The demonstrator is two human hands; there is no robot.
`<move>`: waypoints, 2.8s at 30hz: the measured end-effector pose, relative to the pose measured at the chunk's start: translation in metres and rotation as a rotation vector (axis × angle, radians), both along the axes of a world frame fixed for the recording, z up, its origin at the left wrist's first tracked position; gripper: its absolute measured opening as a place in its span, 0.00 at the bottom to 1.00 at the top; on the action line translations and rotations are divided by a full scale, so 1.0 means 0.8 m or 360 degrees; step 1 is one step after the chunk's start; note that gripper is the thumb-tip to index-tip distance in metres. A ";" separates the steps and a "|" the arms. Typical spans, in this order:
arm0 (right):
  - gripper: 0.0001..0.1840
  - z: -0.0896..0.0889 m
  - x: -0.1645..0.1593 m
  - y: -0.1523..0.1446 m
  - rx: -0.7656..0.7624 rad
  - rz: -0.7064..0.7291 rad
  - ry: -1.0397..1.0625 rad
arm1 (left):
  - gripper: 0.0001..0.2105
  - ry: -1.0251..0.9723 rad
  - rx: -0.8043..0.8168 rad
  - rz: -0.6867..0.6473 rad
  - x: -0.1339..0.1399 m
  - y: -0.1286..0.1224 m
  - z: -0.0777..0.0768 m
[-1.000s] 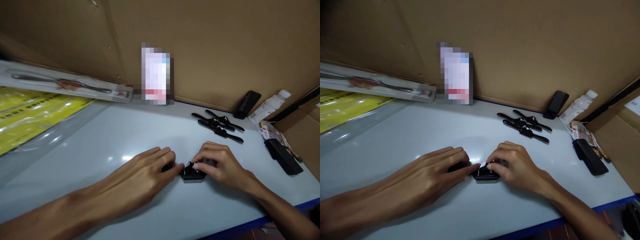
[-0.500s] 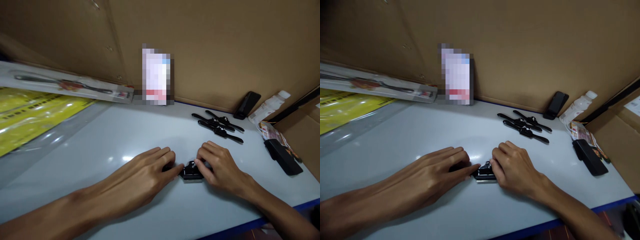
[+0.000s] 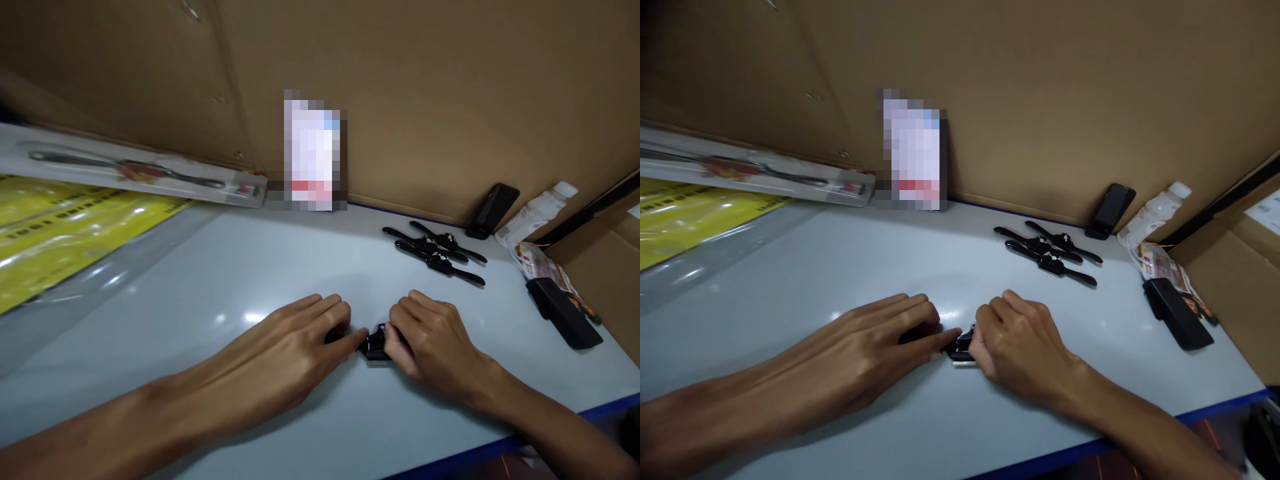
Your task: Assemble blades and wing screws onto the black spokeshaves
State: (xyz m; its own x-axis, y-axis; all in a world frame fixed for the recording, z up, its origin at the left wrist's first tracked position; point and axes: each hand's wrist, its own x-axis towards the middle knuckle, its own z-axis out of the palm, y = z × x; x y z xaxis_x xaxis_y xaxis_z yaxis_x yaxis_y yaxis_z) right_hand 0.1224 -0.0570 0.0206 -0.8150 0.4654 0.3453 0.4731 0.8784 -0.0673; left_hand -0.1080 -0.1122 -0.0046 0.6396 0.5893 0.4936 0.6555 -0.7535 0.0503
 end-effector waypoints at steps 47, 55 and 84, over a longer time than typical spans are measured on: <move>0.16 -0.008 0.000 -0.008 -0.0010 -0.0077 0.0056 | 0.12 -0.0065 -0.0076 -0.0022 0.002 -0.002 -0.001; 0.10 0.022 0.019 0.023 -0.0746 0.0138 0.0248 | 0.14 -0.0020 -0.0082 -0.0024 0.000 -0.003 -0.001; 0.09 0.024 0.025 0.032 -0.0979 0.0275 0.0249 | 0.14 -0.0077 -0.0189 -0.0029 0.000 -0.005 0.001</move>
